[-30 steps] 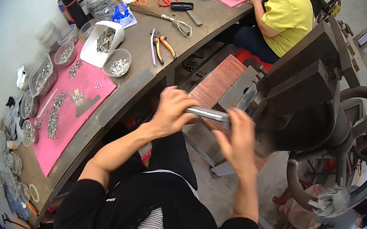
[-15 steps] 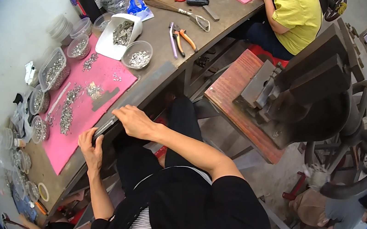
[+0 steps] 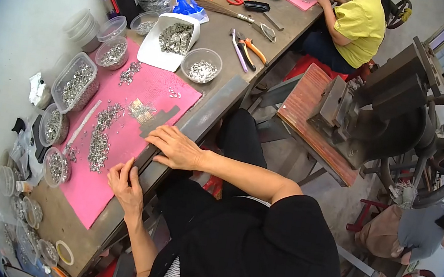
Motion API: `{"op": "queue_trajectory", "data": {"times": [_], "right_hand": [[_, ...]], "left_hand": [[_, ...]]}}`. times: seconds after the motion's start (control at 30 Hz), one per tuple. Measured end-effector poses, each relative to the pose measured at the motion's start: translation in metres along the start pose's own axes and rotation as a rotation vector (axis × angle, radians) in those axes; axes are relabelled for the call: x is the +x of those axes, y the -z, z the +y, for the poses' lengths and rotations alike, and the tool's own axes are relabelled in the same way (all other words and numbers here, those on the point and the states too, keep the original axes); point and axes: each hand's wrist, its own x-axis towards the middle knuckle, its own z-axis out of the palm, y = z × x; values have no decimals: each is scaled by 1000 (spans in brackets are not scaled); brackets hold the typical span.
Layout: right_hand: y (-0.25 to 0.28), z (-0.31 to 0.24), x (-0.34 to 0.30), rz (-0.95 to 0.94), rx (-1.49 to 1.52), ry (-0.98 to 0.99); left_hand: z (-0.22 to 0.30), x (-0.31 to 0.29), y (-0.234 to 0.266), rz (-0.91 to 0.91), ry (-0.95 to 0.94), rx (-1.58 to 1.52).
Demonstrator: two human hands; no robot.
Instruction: Assembling small metal components onto a strip and using a manual press to secure them.
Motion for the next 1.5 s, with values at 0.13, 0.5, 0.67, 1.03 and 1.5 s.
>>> {"op": "queue_trajectory", "data": {"times": [0.13,0.5,0.67,1.03,1.5], "right_hand": [[-8,-10,1,14,-4,-3],[-8,4,5,69,4,80],[-9,-1,8,63,-23,71],[-8,-3,7,53,-35,82],[8,11,51,-176,-213,501]], "left_hand": [[-6,-10,0,68,-36,52],[-14,-59,-10,487,6,-372],[-13,-92,25,550,563,-907],[14,-56,27,260,237,-150],[-15,-36,0,246,45,227]]}}
